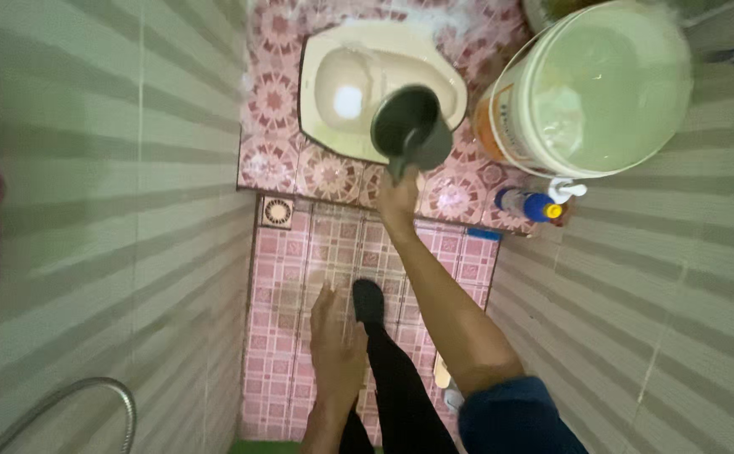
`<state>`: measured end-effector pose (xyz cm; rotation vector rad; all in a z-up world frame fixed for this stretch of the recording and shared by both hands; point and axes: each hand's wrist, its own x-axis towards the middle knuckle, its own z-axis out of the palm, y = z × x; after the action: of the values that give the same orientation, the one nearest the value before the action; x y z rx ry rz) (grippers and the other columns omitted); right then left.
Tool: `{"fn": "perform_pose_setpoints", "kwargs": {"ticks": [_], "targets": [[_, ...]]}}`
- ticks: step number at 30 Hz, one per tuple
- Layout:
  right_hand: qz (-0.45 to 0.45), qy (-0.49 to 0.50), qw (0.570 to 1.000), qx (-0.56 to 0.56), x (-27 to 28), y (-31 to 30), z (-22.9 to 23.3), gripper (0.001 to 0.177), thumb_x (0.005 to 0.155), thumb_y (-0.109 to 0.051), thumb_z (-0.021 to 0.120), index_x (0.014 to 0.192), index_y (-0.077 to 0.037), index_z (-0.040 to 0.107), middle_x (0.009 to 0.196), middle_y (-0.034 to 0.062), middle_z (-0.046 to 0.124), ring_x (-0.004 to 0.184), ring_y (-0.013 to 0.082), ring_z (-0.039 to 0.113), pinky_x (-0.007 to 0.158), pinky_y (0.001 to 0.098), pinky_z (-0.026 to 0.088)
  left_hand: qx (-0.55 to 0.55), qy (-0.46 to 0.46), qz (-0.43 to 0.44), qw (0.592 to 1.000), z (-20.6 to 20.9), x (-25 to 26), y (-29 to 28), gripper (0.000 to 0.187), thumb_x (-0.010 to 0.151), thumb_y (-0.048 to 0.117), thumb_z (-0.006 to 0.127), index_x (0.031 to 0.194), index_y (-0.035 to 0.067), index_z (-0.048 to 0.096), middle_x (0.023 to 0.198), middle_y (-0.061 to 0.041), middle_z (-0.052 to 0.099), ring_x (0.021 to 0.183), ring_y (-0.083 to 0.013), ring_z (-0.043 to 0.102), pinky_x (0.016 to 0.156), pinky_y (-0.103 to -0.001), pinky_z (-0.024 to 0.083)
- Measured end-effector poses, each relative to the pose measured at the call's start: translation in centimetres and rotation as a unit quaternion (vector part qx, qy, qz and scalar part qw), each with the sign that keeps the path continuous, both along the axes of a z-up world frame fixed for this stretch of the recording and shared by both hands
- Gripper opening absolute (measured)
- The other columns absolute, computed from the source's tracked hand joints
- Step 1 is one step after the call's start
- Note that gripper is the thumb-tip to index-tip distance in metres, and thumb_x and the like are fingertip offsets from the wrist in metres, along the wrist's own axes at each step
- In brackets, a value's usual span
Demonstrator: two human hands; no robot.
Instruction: The person cleans a squat toilet by pouring water from a bucket using a dipper, scrubbing the toilet and tiled floor with a long-handled brush, and capping a bottle of cleaner.
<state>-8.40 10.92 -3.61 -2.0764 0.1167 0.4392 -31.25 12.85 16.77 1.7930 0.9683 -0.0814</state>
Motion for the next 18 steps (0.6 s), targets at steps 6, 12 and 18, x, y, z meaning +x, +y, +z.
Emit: {"fn": "perform_pose_setpoints", "kwargs": {"ticks": [6, 12, 18], "targets": [[-0.190, 0.193, 0.944, 0.188, -3.2, -4.4, 9.2, 0.010, 0.097, -0.013, 0.053, 0.100, -0.008, 0.044, 0.065, 0.0041, 0.055, 0.044, 0.0125, 0.050, 0.036, 0.0307, 0.040, 0.101, -0.071, -0.051, 0.991, 4.1, 2.8, 2.7, 0.065, 0.085, 0.004, 0.068, 0.147, 0.003, 0.047, 0.155, -0.021, 0.042, 0.145, -0.0390, 0.039, 0.118, -0.048, 0.033], [-0.179, 0.215, 0.941, 0.188, -6.2, -3.8, 20.4, 0.015, 0.102, -0.026, 0.056, 0.110, -0.014, 0.054, 0.070, 0.0004, 0.057, 0.048, 0.0076, 0.051, 0.037, 0.0261, 0.043, 0.166, -0.146, -0.104, 0.970, 7.6, 4.8, 6.6, 0.065, 0.085, 0.004, 0.071, 0.146, 0.003, 0.047, 0.155, -0.021, 0.043, 0.146, -0.0392, 0.040, 0.119, -0.048, 0.036], [-0.151, 0.231, 0.934, 0.227, -5.6, -3.5, 27.3, 0.012, 0.098, -0.023, 0.051, 0.105, -0.013, 0.054, 0.068, 0.0022, 0.059, 0.044, 0.0108, 0.047, 0.035, 0.0295, 0.033, 0.124, -0.117, -0.105, 0.980, 10.1, 9.1, 9.2, 0.075, 0.079, 0.003, 0.076, 0.147, 0.005, 0.045, 0.158, -0.021, 0.036, 0.145, -0.0386, 0.036, 0.118, -0.049, 0.032]]}}
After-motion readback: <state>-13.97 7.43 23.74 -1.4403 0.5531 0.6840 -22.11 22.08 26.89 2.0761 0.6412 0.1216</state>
